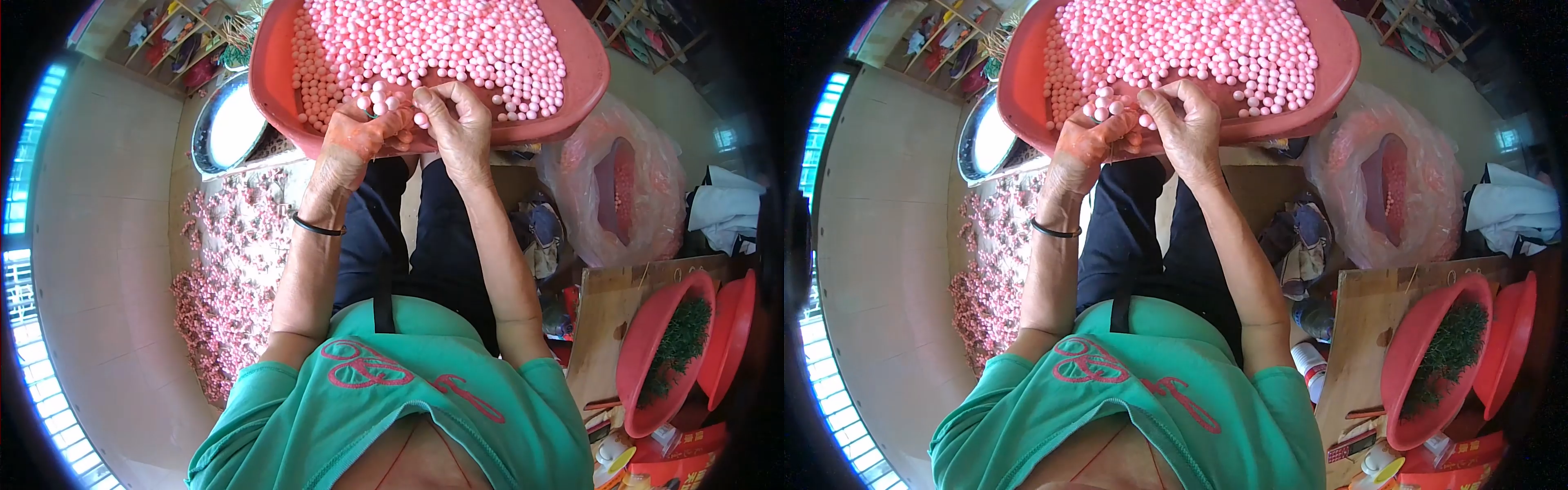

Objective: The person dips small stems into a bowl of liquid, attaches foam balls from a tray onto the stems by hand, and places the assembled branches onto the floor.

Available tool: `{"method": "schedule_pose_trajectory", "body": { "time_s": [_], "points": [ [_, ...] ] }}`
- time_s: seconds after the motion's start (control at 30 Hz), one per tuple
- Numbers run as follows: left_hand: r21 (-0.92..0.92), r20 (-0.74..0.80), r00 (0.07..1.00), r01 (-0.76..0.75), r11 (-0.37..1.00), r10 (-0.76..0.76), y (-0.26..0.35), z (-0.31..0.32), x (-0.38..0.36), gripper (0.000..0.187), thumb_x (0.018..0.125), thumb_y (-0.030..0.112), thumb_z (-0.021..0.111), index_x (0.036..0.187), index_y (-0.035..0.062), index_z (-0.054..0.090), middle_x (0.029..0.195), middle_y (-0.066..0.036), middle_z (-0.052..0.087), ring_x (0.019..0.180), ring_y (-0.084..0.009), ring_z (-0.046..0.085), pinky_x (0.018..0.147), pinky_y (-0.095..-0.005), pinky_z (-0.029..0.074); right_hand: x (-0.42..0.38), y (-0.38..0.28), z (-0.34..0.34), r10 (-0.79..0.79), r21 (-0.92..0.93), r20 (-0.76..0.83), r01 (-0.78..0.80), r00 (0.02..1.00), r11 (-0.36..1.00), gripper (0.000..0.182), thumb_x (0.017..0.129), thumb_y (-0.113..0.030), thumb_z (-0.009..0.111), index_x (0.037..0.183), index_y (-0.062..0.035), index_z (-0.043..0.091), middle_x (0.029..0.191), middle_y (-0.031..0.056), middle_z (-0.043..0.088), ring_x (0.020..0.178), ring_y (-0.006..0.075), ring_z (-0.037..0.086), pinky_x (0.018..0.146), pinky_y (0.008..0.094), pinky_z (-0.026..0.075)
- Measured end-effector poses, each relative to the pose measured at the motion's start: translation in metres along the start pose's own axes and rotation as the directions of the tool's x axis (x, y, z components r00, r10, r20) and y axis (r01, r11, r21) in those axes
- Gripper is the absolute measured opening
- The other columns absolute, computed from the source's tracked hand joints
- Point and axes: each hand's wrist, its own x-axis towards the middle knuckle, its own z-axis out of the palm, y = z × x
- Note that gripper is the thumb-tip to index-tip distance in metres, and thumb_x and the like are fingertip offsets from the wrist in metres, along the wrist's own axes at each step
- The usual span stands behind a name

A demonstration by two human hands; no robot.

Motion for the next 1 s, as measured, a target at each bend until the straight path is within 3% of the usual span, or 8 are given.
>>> {"method": "schedule_pose_trajectory", "body": {
  "time_s": [0.2, 0.4, 0.47, 0.7, 0.8, 0.87, 0.93, 1.0],
  "points": [
    [-0.028, -0.001, 1.0, 0.008, 1.0, -0.008, -0.001, -0.002, 0.002, 0.019, 0.087, 0.021, 0.068, 0.093, 0.0033, 0.066, 0.074, -0.004, 0.064, 0.064, -0.0128, 0.061, 0.062, -0.0266, 0.051, -0.001, -0.011, -0.004, 0.146, 0.141, 0.086, -0.157, 0.986, 0.977, 0.022, 0.091, -0.02, 0.068, 0.089, 0.0008, 0.063, 0.081, 0.004, 0.065, 0.066, 0.0063, 0.06, 0.054, 0.0185, 0.044],
    [-0.004, -0.03, 1.0, 0.005, 1.0, -0.005, 0.0, 0.001, 0.002, 0.022, 0.087, 0.022, 0.069, 0.089, 0.0008, 0.067, 0.074, -0.005, 0.065, 0.063, -0.0129, 0.061, 0.061, -0.0276, 0.052, 0.001, -0.013, -0.013, 0.223, 0.131, 0.173, -0.247, 0.959, 0.96, 0.02, 0.091, -0.02, 0.067, 0.09, -0.0001, 0.063, 0.08, 0.0028, 0.064, 0.068, 0.0059, 0.06, 0.057, 0.0177, 0.045],
    [-0.011, -0.039, 0.999, -0.026, 1.0, 0.026, -0.002, 0.0, 0.003, 0.029, 0.089, 0.025, 0.068, 0.087, -0.0043, 0.068, 0.074, -0.007, 0.066, 0.062, -0.0135, 0.062, 0.061, -0.0285, 0.056, 0.002, -0.013, -0.011, 0.19, 0.059, 0.153, -0.201, 0.97, 0.978, 0.019, 0.091, -0.018, 0.067, 0.09, 0.0005, 0.063, 0.079, 0.0029, 0.064, 0.068, 0.0063, 0.06, 0.058, 0.0188, 0.046],
    [-0.022, 0.0, 1.0, -0.03, 0.999, 0.03, -0.003, -0.002, 0.003, 0.024, 0.087, 0.021, 0.07, 0.09, -0.003, 0.068, 0.076, -0.007, 0.066, 0.063, -0.0126, 0.062, 0.063, -0.0268, 0.055, 0.002, -0.008, -0.007, 0.074, -0.124, 0.089, -0.062, 0.993, 0.99, 0.018, 0.09, -0.014, 0.067, 0.089, 0.0026, 0.063, 0.078, 0.0037, 0.064, 0.067, 0.0081, 0.061, 0.062, 0.0218, 0.049],
    [-0.111, 0.103, 0.984, -0.136, 0.985, 0.148, -0.002, -0.004, -0.003, 0.022, 0.085, 0.015, 0.072, 0.095, -0.0032, 0.066, 0.081, -0.007, 0.067, 0.066, -0.0133, 0.064, 0.066, -0.026, 0.056, 0.002, -0.008, -0.006, 0.085, -0.003, 0.056, -0.085, 0.995, 0.996, 0.013, 0.092, -0.009, 0.064, 0.086, 0.0017, 0.062, 0.076, 0.0039, 0.064, 0.064, 0.0072, 0.058, 0.061, 0.021, 0.047],
    [-0.182, 0.2, 0.969, -0.107, 0.978, 0.143, -0.004, -0.006, -0.001, 0.028, 0.084, 0.008, 0.071, 0.106, -0.0052, 0.06, 0.094, -0.011, 0.068, 0.079, -0.0183, 0.068, 0.074, -0.0297, 0.057, 0.002, -0.013, -0.007, 0.092, 0.023, 0.072, -0.094, 0.993, 0.995, 0.011, 0.093, -0.007, 0.061, 0.085, 0.0004, 0.063, 0.076, 0.0023, 0.064, 0.06, 0.003, 0.051, 0.05, 0.0167, 0.038],
    [-0.183, 0.333, 0.916, -0.169, 0.968, 0.223, -0.003, -0.012, 0.0, 0.035, 0.084, 0.011, 0.072, 0.114, -0.0025, 0.059, 0.102, -0.009, 0.067, 0.094, -0.0189, 0.067, 0.085, -0.0308, 0.055, 0.002, -0.014, -0.007, 0.128, 0.021, 0.045, -0.129, 0.991, 0.991, 0.012, 0.093, -0.009, 0.061, 0.085, -0.0003, 0.063, 0.074, 0.0011, 0.062, 0.058, 0.0016, 0.048, 0.047, 0.0157, 0.033],
    [-0.253, 0.281, 0.932, -0.156, 0.955, 0.227, -0.016, -0.014, 0.006, 0.036, 0.084, 0.008, 0.071, 0.116, -0.0026, 0.057, 0.104, -0.009, 0.066, 0.097, -0.0187, 0.066, 0.086, -0.0316, 0.055, 0.003, -0.01, -0.01, 0.122, 0.033, 0.051, -0.124, 0.991, 0.992, 0.012, 0.093, -0.01, 0.06, 0.087, -0.0007, 0.063, 0.075, 0.0005, 0.062, 0.057, 0.0016, 0.046, 0.047, 0.016, 0.032]
  ]
}}
